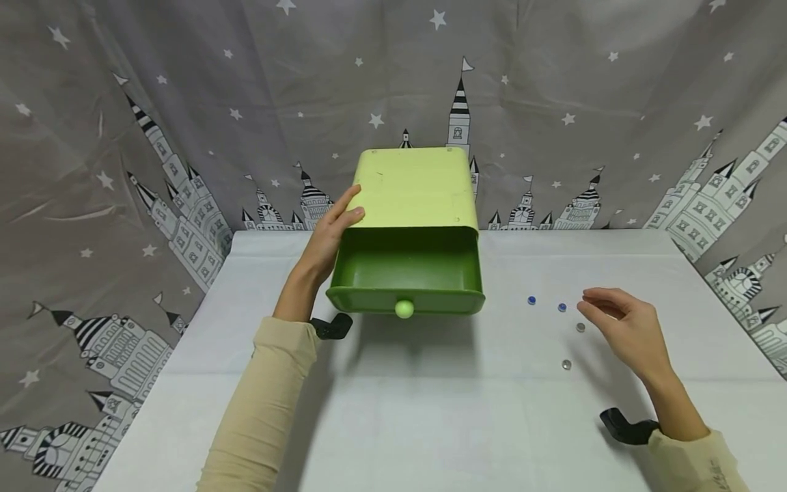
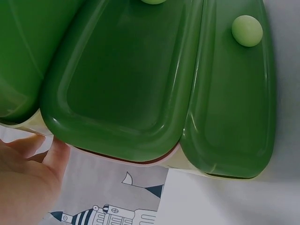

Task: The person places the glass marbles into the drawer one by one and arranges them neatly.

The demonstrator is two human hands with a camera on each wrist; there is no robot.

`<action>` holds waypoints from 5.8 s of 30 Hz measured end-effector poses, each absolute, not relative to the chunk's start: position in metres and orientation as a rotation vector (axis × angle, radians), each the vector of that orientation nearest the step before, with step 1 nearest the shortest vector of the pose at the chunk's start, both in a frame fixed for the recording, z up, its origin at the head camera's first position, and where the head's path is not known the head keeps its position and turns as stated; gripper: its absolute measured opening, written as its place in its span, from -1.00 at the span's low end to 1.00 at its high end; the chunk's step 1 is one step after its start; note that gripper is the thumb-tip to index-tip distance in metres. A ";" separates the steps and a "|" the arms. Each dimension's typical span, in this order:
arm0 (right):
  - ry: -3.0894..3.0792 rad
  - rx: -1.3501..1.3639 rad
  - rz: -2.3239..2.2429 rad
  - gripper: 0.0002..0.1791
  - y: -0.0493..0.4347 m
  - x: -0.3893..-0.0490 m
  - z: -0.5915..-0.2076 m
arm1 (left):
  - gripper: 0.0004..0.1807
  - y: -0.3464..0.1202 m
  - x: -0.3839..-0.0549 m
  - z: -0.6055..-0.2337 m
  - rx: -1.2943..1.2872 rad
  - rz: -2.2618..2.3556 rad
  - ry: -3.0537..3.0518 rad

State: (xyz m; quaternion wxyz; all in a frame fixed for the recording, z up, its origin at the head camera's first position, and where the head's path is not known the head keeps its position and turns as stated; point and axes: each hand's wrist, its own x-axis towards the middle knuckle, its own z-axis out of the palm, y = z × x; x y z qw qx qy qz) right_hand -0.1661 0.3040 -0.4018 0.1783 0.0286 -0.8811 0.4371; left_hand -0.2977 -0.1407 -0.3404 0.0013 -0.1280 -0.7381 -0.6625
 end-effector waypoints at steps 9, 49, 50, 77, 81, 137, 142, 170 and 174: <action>-2.498 0.055 1.216 -0.68 0.316 -0.167 -0.413 | -0.33 -0.140 -0.297 -0.339 -0.410 -2.104 -2.293; -2.781 0.044 0.993 -0.65 0.329 -0.174 -0.462 | -0.32 -0.141 -0.295 -0.338 -0.387 -2.100 -2.306; -2.784 0.036 0.990 -0.66 0.328 -0.174 -0.462 | -0.32 -0.141 -0.295 -0.338 -0.385 -2.101 -2.306; -2.781 -0.014 0.993 -0.75 0.323 -0.175 -0.465 | -0.32 -0.140 -0.297 -0.338 -0.398 -2.144 -2.276; -2.780 -0.022 0.998 -0.74 0.323 -0.175 -0.465 | -0.32 -0.140 -0.297 -0.338 -0.394 -2.153 -2.270; -2.661 -0.102 1.267 -0.58 0.294 -0.169 -0.432 | -0.32 -0.141 -0.298 -0.343 -0.409 -2.119 -2.293; -2.606 -0.045 1.318 -0.61 0.284 -0.168 -0.424 | -0.32 -0.140 -0.298 -0.342 -0.412 -2.123 -2.289; -2.436 0.283 1.513 -0.77 0.220 -0.161 -0.370 | -0.31 -0.141 -0.298 -0.341 -0.414 -2.129 -2.288; -2.391 0.344 1.507 -0.80 0.211 -0.161 -0.362 | -0.31 -0.140 -0.297 -0.340 -0.411 -2.138 -2.284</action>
